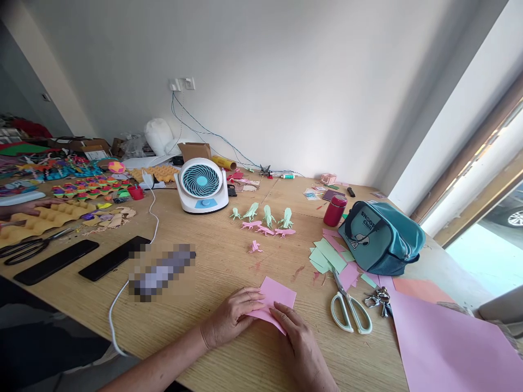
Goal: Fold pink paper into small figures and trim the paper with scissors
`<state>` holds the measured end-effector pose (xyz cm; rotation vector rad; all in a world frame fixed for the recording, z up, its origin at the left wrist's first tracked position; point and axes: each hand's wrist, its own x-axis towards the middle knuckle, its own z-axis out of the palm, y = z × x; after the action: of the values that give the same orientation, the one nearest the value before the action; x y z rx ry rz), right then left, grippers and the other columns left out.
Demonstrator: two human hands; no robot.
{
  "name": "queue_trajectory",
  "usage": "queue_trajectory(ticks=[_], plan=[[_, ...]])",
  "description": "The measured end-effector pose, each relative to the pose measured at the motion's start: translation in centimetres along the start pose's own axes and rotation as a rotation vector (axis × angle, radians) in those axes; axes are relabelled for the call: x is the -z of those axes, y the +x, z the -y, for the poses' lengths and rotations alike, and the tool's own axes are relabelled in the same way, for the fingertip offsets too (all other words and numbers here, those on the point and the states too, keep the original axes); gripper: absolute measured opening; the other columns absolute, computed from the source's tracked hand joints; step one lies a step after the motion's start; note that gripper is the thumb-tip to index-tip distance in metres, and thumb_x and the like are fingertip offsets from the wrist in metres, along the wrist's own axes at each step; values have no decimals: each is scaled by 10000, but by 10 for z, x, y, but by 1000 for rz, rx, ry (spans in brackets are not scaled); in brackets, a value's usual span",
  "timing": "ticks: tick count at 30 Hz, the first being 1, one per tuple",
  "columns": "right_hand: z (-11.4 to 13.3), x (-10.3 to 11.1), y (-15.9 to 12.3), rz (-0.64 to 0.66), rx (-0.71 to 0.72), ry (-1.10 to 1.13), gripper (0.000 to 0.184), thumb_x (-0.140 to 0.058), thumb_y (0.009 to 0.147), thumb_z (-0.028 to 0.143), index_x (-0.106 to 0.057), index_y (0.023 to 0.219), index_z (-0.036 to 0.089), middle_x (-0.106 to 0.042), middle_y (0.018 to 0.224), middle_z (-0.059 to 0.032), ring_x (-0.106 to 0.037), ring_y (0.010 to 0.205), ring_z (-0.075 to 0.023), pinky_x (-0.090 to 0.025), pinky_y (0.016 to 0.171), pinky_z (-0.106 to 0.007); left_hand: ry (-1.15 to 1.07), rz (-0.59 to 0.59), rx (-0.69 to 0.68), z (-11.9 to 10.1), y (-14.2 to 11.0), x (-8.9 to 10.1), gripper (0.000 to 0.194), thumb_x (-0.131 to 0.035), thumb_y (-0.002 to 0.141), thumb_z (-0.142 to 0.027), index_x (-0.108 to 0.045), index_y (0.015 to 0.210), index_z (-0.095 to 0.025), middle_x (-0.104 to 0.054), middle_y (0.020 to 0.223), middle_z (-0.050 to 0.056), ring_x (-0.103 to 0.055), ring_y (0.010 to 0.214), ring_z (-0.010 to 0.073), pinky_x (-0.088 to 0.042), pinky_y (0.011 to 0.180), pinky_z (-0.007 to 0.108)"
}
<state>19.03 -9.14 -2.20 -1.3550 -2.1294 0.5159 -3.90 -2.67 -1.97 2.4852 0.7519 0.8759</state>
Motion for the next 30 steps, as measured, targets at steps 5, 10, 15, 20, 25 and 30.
queue_trajectory(ticks=[5, 10, 15, 20, 25, 30], plan=[[-4, -4, -4, 15, 28, 6, 564, -406, 863, 64, -598, 1361, 244, -592, 1401, -83, -557, 1291, -225, -461, 1077, -400, -71, -31, 1, 0, 0, -1, 251, -482, 983, -270, -711, 1040, -185, -738, 1044, 75, -639, 1045, 193, -501, 952, 340], [-9, -5, 2, -13, 24, 54, 525, -407, 857, 63, -650, 1290, 233, -634, 1344, -84, -604, 1232, -219, -502, 1028, -373, -98, -5, 78, -3, 2, 0, 248, -493, 980, -258, -722, 941, -170, -747, 879, 55, -660, 822, 170, -499, 786, 278], [-7, 3, 21, 81, 23, 93, 418, -449, 887, 108, -688, 1215, 206, -666, 1273, -115, -641, 1158, -233, -520, 985, -358, -183, -40, 208, -2, 4, 2, 211, -536, 946, -223, -724, 870, -166, -725, 817, 47, -658, 770, 154, -478, 717, 236], [-10, 7, 49, 94, 100, 89, 353, -455, 946, 158, -679, 1213, 220, -670, 1236, -120, -627, 1133, -244, -510, 972, -398, -246, -123, 332, -1, 6, 4, 195, -542, 935, -215, -711, 860, -156, -721, 825, 47, -648, 776, 151, -463, 717, 227], [-15, 1, 63, 56, 141, 111, 339, -455, 954, 152, -671, 1205, 224, -677, 1185, -122, -622, 1092, -242, -517, 935, -397, -283, -160, 427, 1, 7, 5, 201, -545, 934, -218, -704, 834, -147, -705, 792, 41, -631, 750, 141, -443, 699, 220], [-23, -6, 60, 32, 129, 135, 325, -461, 952, 145, -665, 1188, 239, -668, 1166, -108, -616, 1081, -240, -521, 919, -382, -309, -132, 438, 3, 9, 5, 200, -550, 938, -247, -697, 847, -146, -700, 795, 41, -619, 752, 140, -435, 711, 224]])
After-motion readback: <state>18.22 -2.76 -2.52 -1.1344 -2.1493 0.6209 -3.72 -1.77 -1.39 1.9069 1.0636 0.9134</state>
